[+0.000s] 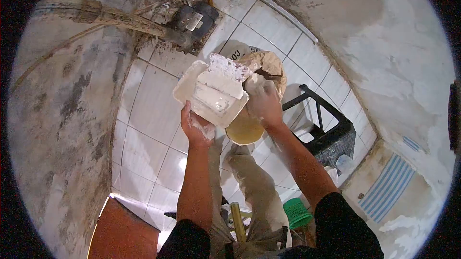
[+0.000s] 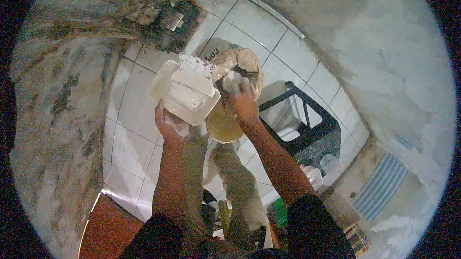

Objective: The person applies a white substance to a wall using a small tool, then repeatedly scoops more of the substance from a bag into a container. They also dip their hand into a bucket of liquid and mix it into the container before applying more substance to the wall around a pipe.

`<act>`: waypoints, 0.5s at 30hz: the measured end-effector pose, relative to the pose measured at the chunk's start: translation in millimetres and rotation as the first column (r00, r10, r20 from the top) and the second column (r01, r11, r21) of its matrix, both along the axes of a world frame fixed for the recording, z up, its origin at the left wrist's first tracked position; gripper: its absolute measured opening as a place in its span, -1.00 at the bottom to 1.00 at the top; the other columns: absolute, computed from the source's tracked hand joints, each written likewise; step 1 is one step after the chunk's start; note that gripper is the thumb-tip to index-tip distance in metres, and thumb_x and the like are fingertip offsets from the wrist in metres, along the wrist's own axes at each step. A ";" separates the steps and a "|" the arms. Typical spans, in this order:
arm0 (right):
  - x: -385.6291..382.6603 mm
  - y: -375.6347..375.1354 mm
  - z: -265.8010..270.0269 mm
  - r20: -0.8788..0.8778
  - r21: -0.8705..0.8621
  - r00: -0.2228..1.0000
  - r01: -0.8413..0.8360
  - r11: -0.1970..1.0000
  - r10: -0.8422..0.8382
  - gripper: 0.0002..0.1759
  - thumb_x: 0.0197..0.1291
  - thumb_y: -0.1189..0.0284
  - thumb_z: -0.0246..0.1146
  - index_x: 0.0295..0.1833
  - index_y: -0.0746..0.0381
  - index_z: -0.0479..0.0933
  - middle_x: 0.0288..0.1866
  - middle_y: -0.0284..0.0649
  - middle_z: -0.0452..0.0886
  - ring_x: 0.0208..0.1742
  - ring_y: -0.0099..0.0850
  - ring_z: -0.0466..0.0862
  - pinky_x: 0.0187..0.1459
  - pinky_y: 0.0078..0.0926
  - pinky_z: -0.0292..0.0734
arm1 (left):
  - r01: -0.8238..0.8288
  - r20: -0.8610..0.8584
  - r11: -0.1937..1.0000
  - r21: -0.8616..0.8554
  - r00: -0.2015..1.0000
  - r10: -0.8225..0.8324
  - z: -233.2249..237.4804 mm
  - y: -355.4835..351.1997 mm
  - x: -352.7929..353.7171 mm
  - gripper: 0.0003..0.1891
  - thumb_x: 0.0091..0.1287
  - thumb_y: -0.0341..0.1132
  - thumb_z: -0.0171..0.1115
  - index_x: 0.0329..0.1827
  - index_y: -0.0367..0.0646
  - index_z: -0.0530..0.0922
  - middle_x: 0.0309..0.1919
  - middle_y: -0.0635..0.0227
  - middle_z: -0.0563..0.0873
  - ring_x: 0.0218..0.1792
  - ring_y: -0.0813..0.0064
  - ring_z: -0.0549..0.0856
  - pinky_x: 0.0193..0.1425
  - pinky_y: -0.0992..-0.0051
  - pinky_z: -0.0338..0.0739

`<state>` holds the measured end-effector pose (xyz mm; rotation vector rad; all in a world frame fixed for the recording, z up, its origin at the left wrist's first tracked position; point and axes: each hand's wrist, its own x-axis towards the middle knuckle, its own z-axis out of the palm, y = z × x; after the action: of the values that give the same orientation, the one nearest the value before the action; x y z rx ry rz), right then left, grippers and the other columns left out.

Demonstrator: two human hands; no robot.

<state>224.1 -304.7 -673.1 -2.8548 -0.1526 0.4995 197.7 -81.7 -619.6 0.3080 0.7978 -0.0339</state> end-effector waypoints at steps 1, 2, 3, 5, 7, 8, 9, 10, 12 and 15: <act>-1.9 -2.6 11.1 -0.025 0.121 0.998 0.055 0.991 -0.052 -0.54 0.18 0.35 0.25 0.20 0.19 0.43 0.31 0.02 0.31 0.20 0.02 0.50 0.14 -0.10 0.52 | -0.005 0.024 1.000 -0.001 1.000 0.005 0.2 0.1 0.7 -0.37 0.36 0.01 0.04 0.38 -0.19 0.27 0.26 0.20 0.48 0.28 0.16 0.45 0.37 0.09 0.30; -1.1 -2.1 29.5 -0.025 0.123 0.998 0.055 0.991 -0.052 -0.54 0.18 0.35 0.25 0.20 0.19 0.43 0.31 0.02 0.31 0.20 0.02 0.50 0.14 -0.10 0.52 | -0.005 0.025 1.000 0.001 1.000 0.005 -1.0 1.2 0.3 -0.37 0.36 0.01 0.04 0.38 -0.19 0.27 0.26 0.20 0.48 0.28 0.16 0.45 0.37 0.09 0.30; -1.2 -3.0 49.7 -0.013 0.197 0.999 0.052 0.979 -0.051 -0.56 0.19 0.35 0.25 0.18 0.18 0.46 0.30 0.03 0.34 0.18 0.03 0.51 0.14 -0.10 0.52 | -0.004 -0.002 1.000 0.008 1.000 0.004 -2.3 3.0 -0.5 -0.38 0.35 0.01 0.04 0.37 -0.20 0.28 0.25 0.19 0.49 0.27 0.16 0.47 0.36 0.10 0.32; -3.2 -1.5 87.3 -0.002 0.269 0.999 0.048 0.962 -0.049 -0.58 0.19 0.36 0.26 0.17 0.18 0.48 0.28 0.04 0.37 0.17 0.03 0.52 0.15 -0.10 0.51 | -0.004 -0.030 1.000 0.015 1.000 0.004 2.4 5.2 -1.5 -0.38 0.35 0.01 0.04 0.36 -0.21 0.29 0.24 0.18 0.50 0.25 0.16 0.49 0.34 0.11 0.34; -2.6 0.0 118.8 0.107 0.293 0.994 -0.014 0.956 -0.019 -0.62 0.13 0.38 0.32 0.08 0.20 0.54 0.22 0.10 0.42 0.16 0.06 0.52 0.14 -0.09 0.51 | -0.002 -0.013 0.999 0.040 1.000 0.002 12.0 5.7 2.4 -0.39 0.36 0.00 0.03 0.35 -0.24 0.30 0.23 0.14 0.51 0.23 0.15 0.51 0.31 0.11 0.38; -0.3 0.9 134.1 0.116 0.293 0.993 -0.024 0.956 -0.011 -0.62 0.13 0.38 0.32 0.08 0.20 0.54 0.22 0.10 0.42 0.16 0.06 0.52 0.14 -0.09 0.51 | -0.010 -0.004 0.999 0.040 1.000 0.010 9.6 6.4 1.5 -0.39 0.36 0.00 0.03 0.35 -0.24 0.30 0.23 0.14 0.51 0.23 0.15 0.51 0.31 0.11 0.38; 1.8 2.1 148.7 0.221 0.265 0.972 -0.134 0.955 0.075 -0.56 0.02 0.46 0.36 0.08 0.23 0.53 0.13 0.07 0.44 0.11 0.04 0.54 0.07 -0.14 0.54 | 0.002 0.038 1.000 0.031 0.999 -0.004 1.4 6.3 -1.3 -0.39 0.37 -0.01 0.02 0.35 -0.24 0.30 0.23 0.13 0.51 0.23 0.14 0.51 0.31 0.12 0.39; 3.4 4.1 161.9 0.321 0.224 0.933 -0.239 0.945 0.160 -0.49 -0.09 0.53 0.39 0.07 0.27 0.51 0.05 0.04 0.47 0.06 0.01 0.55 0.00 -0.20 0.57 | 0.016 0.080 1.000 0.020 0.997 -0.017 -2.4 6.5 -2.2 -0.40 0.38 -0.02 0.02 0.35 -0.25 0.30 0.23 0.12 0.50 0.23 0.14 0.52 0.30 0.13 0.40; 7.4 9.3 184.9 0.267 0.261 0.950 -0.231 0.937 0.160 -0.49 -0.10 0.52 0.40 0.07 0.25 0.52 0.06 0.05 0.48 0.09 0.03 0.55 0.04 -0.20 0.56 | -0.015 0.088 1.000 0.007 0.996 0.014 4.7 -0.9 -0.1 -0.41 0.38 -0.03 0.01 0.34 -0.26 0.31 0.22 0.13 0.52 0.22 0.15 0.53 0.30 0.14 0.41; 12.9 22.2 208.5 0.184 0.382 0.954 -0.291 0.877 0.236 -0.48 -0.14 0.51 0.40 0.05 0.28 0.51 0.10 0.07 0.48 0.16 0.05 0.53 0.15 -0.21 0.50 | -0.007 0.099 1.000 -0.031 0.995 0.010 12.4 -12.0 0.1 -0.43 0.38 -0.04 0.02 0.32 -0.26 0.33 0.19 0.14 0.54 0.19 0.17 0.56 0.28 0.18 0.43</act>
<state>237.0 -282.5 -464.6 -2.4620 -0.6050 0.2837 197.8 -93.6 -607.1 0.2754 0.6991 -0.0227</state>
